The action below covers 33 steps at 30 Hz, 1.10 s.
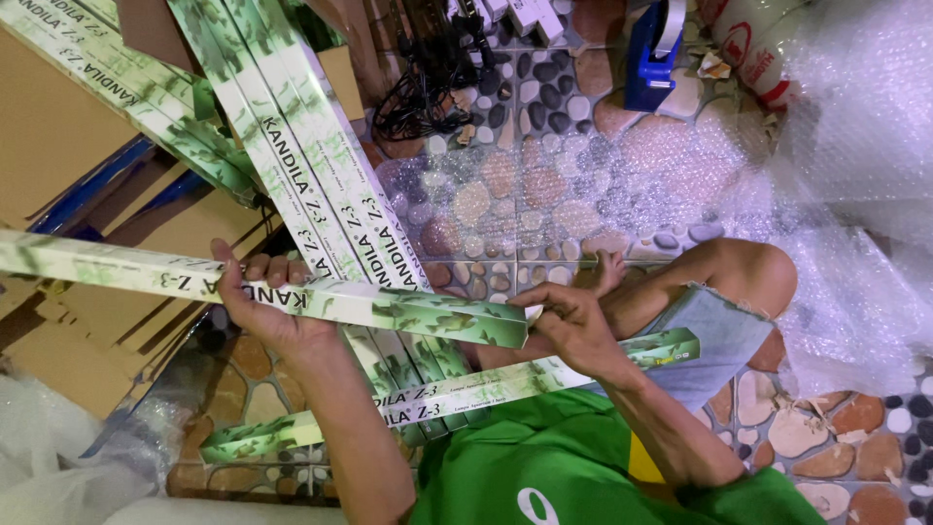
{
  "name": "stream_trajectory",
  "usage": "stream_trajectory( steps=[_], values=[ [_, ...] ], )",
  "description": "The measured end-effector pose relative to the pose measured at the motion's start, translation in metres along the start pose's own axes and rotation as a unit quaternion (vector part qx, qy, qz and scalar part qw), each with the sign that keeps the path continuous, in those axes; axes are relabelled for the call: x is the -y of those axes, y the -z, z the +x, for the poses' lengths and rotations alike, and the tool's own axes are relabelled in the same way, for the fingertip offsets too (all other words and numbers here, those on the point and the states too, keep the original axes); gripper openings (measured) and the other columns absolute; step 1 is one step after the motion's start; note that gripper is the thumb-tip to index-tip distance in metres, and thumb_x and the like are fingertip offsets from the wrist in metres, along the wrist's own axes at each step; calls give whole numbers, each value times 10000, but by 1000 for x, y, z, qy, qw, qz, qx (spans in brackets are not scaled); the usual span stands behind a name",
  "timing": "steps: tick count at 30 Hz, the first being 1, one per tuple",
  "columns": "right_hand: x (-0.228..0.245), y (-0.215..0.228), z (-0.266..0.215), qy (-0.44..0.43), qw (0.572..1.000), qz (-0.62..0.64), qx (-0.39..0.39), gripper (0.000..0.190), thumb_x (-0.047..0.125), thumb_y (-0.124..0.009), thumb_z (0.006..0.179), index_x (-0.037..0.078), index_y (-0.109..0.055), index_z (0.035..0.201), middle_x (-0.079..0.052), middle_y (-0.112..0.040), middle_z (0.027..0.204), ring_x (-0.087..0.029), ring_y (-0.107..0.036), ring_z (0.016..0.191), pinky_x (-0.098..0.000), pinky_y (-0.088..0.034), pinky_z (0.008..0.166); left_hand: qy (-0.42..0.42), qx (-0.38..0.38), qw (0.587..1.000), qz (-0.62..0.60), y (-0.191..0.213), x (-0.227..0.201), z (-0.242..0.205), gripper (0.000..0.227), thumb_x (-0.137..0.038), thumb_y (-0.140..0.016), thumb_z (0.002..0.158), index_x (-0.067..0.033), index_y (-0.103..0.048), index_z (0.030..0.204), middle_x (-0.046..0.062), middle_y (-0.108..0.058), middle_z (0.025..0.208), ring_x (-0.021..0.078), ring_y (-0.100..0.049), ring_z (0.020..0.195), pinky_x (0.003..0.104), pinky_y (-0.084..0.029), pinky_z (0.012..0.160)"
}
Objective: The person sits on the floor and unpacks long rectangular boxes labeled 'KANDILA Z-3'. They open the boxes, remove the LED light strips inside, and place the empty boxes back into a larger cardboard container.
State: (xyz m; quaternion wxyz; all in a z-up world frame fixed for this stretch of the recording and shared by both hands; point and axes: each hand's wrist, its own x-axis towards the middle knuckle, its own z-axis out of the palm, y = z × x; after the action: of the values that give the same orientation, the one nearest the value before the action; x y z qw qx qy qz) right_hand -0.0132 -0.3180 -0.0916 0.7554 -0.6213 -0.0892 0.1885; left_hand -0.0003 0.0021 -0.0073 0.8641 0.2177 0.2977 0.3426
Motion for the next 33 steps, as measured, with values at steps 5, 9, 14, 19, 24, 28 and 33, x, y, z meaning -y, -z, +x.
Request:
stream_trajectory(
  steps=[5, 9, 14, 19, 24, 28, 33],
  values=[
    [-6, -22, 9, 211, 971, -72, -83, 356, -176, -534, 842, -78, -779, 1082, -247, -734, 1085, -318, -719, 974, -393, -600, 817, 58, 5, 998, -8, 48, 8, 37, 181, -248, -746, 955, -205, -633, 821, -93, -589, 673, 68, -544, 544, 244, -487, 522],
    [0, -36, -8, 317, 923, -171, -137, 323, -147, -695, 825, -72, -770, 1131, -264, -756, 1104, -412, -756, 991, -471, -621, 843, 79, 7, 997, -22, 62, -2, 53, 178, -269, -738, 963, -176, -653, 836, -89, -611, 670, 67, -560, 559, 236, -502, 549],
    [-6, -52, -21, 371, 903, -143, -165, 294, -62, -812, 800, 3, -773, 1085, -308, -747, 1211, -448, -749, 1108, -511, -611, 906, 81, 3, 996, -36, 88, -10, 73, 121, -305, -734, 995, -188, -740, 1027, -85, -654, 721, 91, -615, 610, 258, -533, 591],
    [13, -58, -11, 384, 914, -91, -90, 173, 115, -778, 888, 81, -789, 1057, -306, -647, 1387, -415, -628, 1324, -511, -507, 1083, 81, -10, 996, -25, 84, -22, 71, 125, -306, -738, 998, -186, -726, 1029, -95, -644, 719, 80, -619, 613, 252, -543, 595],
    [-12, -20, -5, 286, 949, -120, -61, 130, 113, -860, 851, 16, -824, 931, -199, -800, 996, -332, -793, 830, -400, -636, 684, 70, -11, 997, 14, 85, -20, 61, 108, -318, -730, 1006, -215, -728, 1041, -113, -630, 736, 54, -614, 616, 232, -544, 590],
    [-25, -5, 6, 360, 895, -263, 4, 286, 308, -784, 936, 57, -797, 1072, -128, -769, 916, -310, -717, 684, -422, -580, 601, 60, -41, 996, 57, 74, -17, 45, 155, -330, -772, 977, -211, -703, 905, -87, -626, 679, 75, -594, 569, 250, -529, 540],
    [10, -10, 10, 376, 867, -324, 35, 183, 106, -707, 938, 68, -795, 1095, -136, -761, 920, -316, -727, 680, -416, -581, 586, 45, -67, 995, 63, 56, -13, 37, 194, -326, -786, 947, -192, -695, 840, -66, -627, 660, 88, -576, 549, 255, -518, 518]
  ],
)
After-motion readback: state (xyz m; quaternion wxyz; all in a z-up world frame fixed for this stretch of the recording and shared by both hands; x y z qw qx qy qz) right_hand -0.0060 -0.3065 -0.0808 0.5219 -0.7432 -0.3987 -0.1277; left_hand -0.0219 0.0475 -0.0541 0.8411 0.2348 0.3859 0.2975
